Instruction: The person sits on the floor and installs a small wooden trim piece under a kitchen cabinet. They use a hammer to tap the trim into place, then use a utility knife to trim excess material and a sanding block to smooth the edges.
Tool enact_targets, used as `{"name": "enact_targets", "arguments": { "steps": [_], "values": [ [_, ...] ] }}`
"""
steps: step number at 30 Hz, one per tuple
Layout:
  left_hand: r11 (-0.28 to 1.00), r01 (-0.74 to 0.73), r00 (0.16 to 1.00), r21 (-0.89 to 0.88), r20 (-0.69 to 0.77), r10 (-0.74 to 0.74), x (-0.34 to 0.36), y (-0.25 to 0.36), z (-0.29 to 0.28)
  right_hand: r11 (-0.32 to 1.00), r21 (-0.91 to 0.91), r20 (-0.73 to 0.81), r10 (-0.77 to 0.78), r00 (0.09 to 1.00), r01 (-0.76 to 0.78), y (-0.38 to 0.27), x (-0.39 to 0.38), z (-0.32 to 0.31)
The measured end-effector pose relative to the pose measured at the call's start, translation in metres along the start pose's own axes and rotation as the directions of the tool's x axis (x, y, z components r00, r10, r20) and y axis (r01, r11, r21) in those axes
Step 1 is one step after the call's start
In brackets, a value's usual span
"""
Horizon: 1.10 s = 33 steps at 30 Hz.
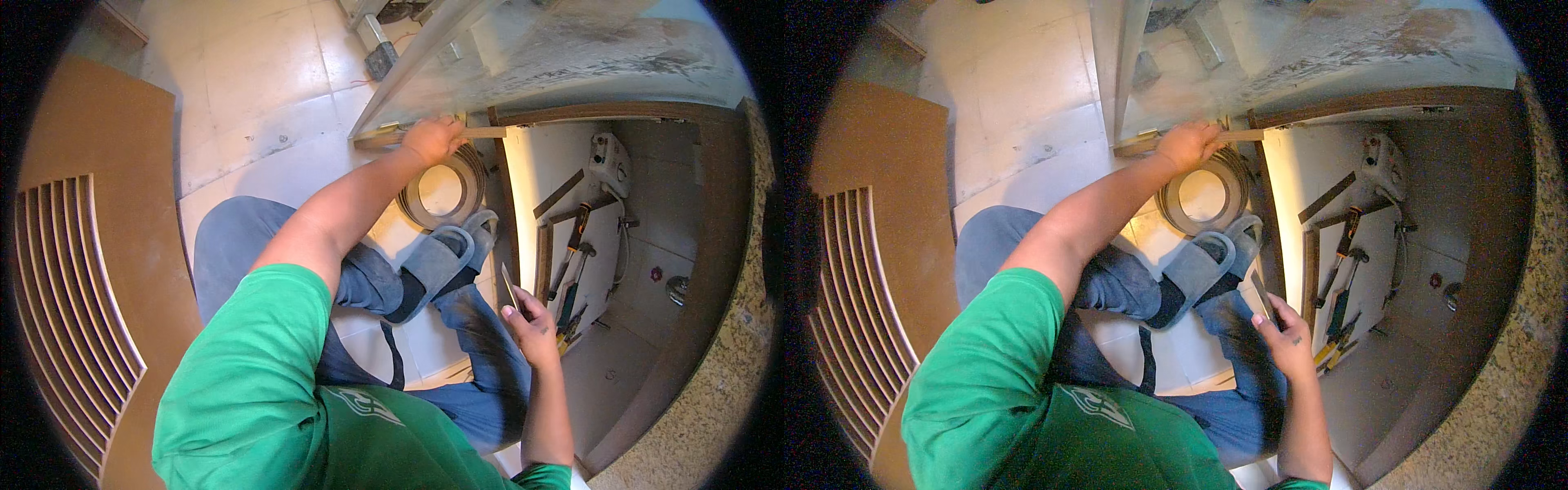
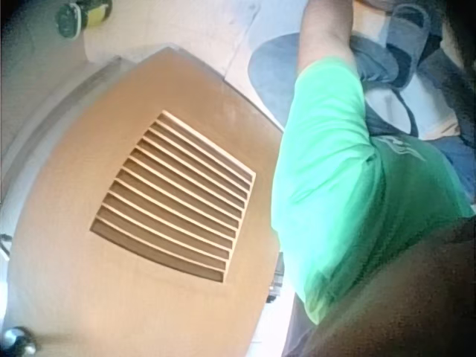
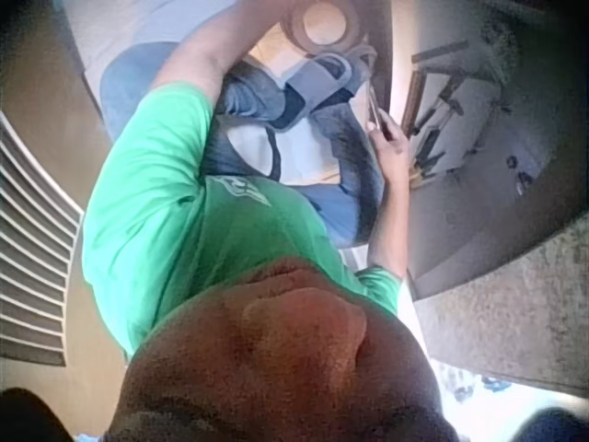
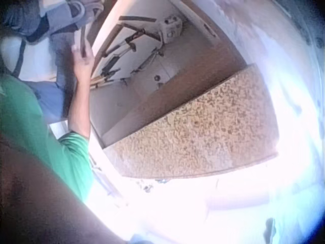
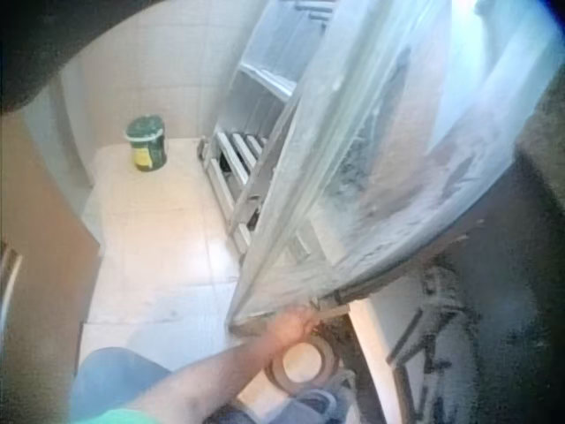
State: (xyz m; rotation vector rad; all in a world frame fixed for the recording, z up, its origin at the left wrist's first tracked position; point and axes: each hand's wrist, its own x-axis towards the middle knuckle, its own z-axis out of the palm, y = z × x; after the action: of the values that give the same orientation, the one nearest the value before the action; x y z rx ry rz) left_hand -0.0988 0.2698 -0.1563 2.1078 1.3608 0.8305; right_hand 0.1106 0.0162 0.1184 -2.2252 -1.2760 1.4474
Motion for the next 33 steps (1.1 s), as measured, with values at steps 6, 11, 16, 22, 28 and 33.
{"name": "enact_targets", "arguments": {
  "steps": [6, 11, 16, 22, 28, 33],
  "values": [
    [1.0, -0.021, 0.999, -0.005, -0.027, 0.021, 0.003, 0.002, 0.011, 1.0, 0.013, -0.002, -0.002, 1.0, 0.002, 0.007, -0.002, 0.005],
    [0.999, -0.021, 1.0, -0.031, -0.013, 0.021, 0.0, -0.002, 0.008, 0.995, -0.102, -0.054, -0.001, 0.999, -0.005, 0.015, 0.003, 0.005],
    [1.0, 0.016, 1.0, -0.018, -0.016, -0.016, -0.004, 0.0, 0.009, 0.998, -0.054, -0.018, -0.036, 0.999, 0.035, 0.018, 0.006, 0.006],
    [0.998, 0.026, 1.0, -0.052, -0.017, -0.027, -0.009, -0.003, 0.006, 0.997, -0.059, -0.012, -0.05, 0.999, 0.049, 0.018, 0.008, 0.008],
    [0.994, 0.102, 0.99, 0.033, 0.09, -0.104, -0.015, 0.003, 0.002, 0.998, -0.024, 0.004, -0.061, 0.998, 0.061, 0.02, 0.008, 0.007],
    [0.996, 0.088, 0.993, 0.004, 0.078, -0.088, -0.014, 0.005, 0.006, 0.997, -0.034, 0.013, -0.075, 0.997, 0.076, 0.022, 0.011, 0.009]
  ]
}}
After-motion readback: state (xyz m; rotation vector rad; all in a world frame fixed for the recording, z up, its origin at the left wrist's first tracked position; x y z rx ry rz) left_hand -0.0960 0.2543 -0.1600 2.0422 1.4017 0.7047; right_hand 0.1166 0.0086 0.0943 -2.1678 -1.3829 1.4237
